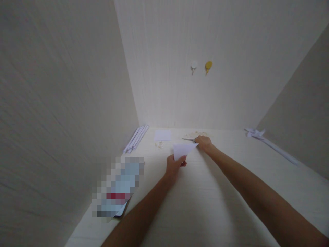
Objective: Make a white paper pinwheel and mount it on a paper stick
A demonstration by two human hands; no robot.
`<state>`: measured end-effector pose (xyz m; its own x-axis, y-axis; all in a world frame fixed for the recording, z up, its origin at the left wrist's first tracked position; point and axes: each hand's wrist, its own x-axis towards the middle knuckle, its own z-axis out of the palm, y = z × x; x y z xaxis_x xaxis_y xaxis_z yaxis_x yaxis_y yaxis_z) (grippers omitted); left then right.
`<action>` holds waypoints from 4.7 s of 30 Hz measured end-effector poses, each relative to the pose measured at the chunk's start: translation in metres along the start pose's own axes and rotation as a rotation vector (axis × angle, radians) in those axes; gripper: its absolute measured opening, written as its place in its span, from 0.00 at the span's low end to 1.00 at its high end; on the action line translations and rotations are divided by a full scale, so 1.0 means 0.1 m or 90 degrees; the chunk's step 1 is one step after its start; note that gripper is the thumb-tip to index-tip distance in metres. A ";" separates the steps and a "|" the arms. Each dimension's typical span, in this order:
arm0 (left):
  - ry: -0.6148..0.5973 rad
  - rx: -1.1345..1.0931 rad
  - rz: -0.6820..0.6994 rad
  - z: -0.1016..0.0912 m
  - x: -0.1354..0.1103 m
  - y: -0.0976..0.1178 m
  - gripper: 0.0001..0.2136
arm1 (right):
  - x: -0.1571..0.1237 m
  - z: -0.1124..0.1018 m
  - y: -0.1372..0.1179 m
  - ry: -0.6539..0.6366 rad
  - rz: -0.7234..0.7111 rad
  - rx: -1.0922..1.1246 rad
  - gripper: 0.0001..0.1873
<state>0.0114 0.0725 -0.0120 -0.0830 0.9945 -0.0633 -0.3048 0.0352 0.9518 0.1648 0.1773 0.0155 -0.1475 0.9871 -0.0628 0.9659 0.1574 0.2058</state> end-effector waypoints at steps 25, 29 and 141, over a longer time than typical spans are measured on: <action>-0.027 0.218 0.087 0.03 -0.06 0.04 0.05 | -1.13 0.30 -0.33 -0.029 -0.109 1.364 0.18; -0.103 0.286 0.113 0.06 -0.10 0.04 0.04 | -1.09 0.31 -0.34 0.009 -0.106 1.433 0.17; -0.074 0.248 0.085 0.06 -0.11 0.04 0.15 | -1.12 0.41 -0.34 0.041 0.001 1.419 0.13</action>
<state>0.0168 0.0621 -0.0054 0.0171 0.9965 0.0816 0.0846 -0.0828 0.9930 0.1576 0.0607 -0.0246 -0.1068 0.9938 -0.0322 -0.4290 -0.0752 -0.9002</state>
